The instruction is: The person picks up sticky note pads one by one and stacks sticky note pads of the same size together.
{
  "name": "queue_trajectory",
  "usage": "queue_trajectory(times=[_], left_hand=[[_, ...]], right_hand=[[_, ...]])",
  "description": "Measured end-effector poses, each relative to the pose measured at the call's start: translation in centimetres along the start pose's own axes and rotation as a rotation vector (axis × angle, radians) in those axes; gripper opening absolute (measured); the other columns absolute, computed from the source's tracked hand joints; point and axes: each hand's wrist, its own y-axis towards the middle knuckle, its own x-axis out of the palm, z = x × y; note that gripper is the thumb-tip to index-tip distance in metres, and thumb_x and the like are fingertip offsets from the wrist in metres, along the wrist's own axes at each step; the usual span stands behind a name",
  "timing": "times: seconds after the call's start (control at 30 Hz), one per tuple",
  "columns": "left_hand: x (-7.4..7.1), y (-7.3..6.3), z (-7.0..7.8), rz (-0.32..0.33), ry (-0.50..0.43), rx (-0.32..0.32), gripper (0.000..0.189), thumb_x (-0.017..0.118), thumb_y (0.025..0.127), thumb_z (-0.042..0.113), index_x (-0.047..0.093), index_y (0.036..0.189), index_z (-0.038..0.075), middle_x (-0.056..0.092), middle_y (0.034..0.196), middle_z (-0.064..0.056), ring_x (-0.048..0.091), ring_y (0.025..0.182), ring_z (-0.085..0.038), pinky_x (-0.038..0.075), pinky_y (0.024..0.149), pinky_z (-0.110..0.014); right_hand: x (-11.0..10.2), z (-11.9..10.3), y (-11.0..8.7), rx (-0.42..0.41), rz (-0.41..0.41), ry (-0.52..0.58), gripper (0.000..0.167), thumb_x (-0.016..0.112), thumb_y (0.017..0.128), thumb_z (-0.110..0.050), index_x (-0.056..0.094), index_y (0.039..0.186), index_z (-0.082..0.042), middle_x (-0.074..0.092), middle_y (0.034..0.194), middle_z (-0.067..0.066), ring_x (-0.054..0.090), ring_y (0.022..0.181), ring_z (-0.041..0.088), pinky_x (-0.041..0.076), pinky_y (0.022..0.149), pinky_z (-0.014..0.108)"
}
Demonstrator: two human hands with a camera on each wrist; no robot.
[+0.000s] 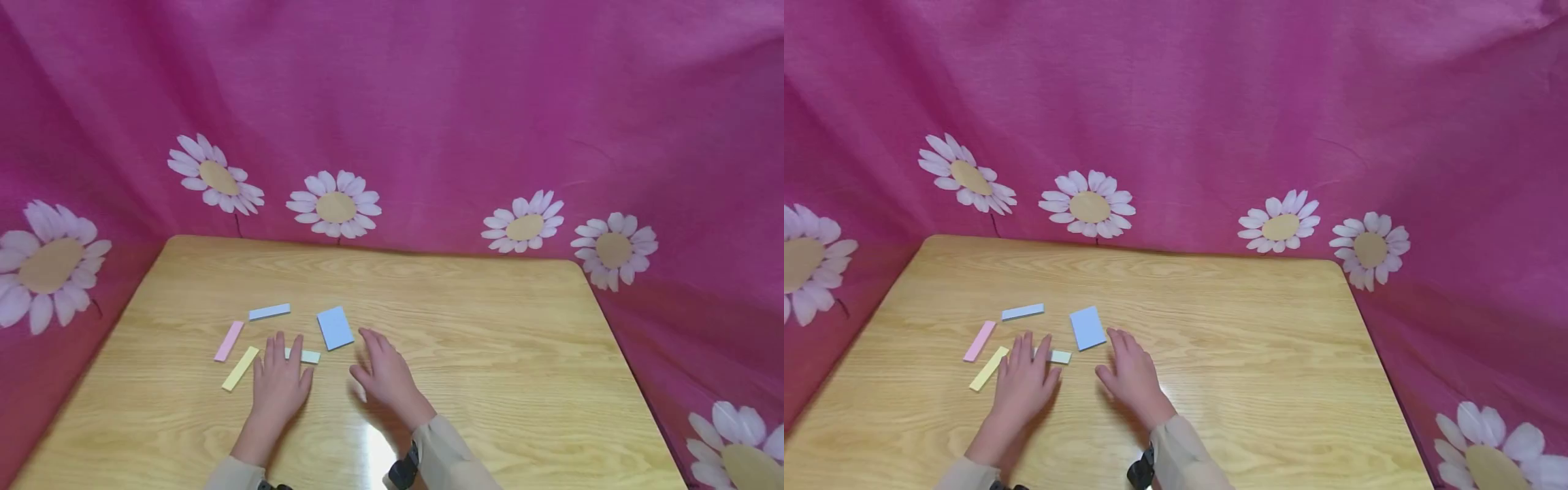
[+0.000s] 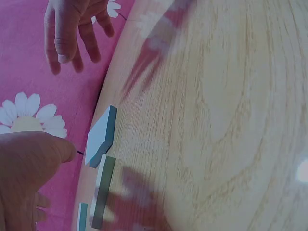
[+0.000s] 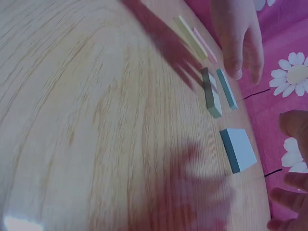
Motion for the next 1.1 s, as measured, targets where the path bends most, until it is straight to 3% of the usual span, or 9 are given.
queue_trajectory(times=[0.4,0.67,0.93,1.1], left_hand=[[0.5,0.1,-1.5,-0.073,-0.01,-0.06,0.055,0.054,0.085,0.024,0.037,0.131,-0.002,0.029,0.133,-0.033,0.026,0.122,-0.048,0.024,0.092,-0.061],[0.2,0.7,-2.9,-0.115,-0.059,-0.057,0.054,0.055,0.084,0.018,0.038,0.13,-0.004,0.032,0.132,-0.032,0.031,0.12,-0.045,0.026,0.09,-0.062],[0.7,1.6,-4.0,-0.061,-0.062,-0.027,0.048,0.059,0.08,0.009,0.045,0.125,-0.002,0.041,0.129,-0.025,0.04,0.117,-0.039,0.03,0.088,-0.059],[1.1,2.1,-4.3,-0.061,-0.063,-0.004,0.043,0.059,0.079,0.004,0.051,0.121,0.001,0.045,0.128,-0.021,0.043,0.116,-0.036,0.03,0.088,-0.058]], right_hand=[[1.1,-0.9,1.1,0.034,-0.07,0.043,0.051,0.059,0.078,-0.021,0.047,0.124,-0.004,0.052,0.117,0.014,0.053,0.105,0.027,0.044,0.082,0.041],[2.2,-1.6,1.9,0.08,-0.096,0.045,0.046,0.061,0.076,-0.017,0.052,0.119,-0.005,0.056,0.109,0.011,0.055,0.099,0.023,0.045,0.079,0.038],[3.4,-2.0,2.9,0.11,-0.126,0.039,0.042,0.063,0.074,-0.017,0.056,0.113,-0.006,0.058,0.1,0.006,0.054,0.088,0.018,0.045,0.074,0.033],[4.2,-2.0,3.3,0.122,-0.131,0.011,0.039,0.064,0.072,-0.018,0.057,0.11,-0.008,0.058,0.099,0.005,0.056,0.085,0.019,0.045,0.069,0.035]])
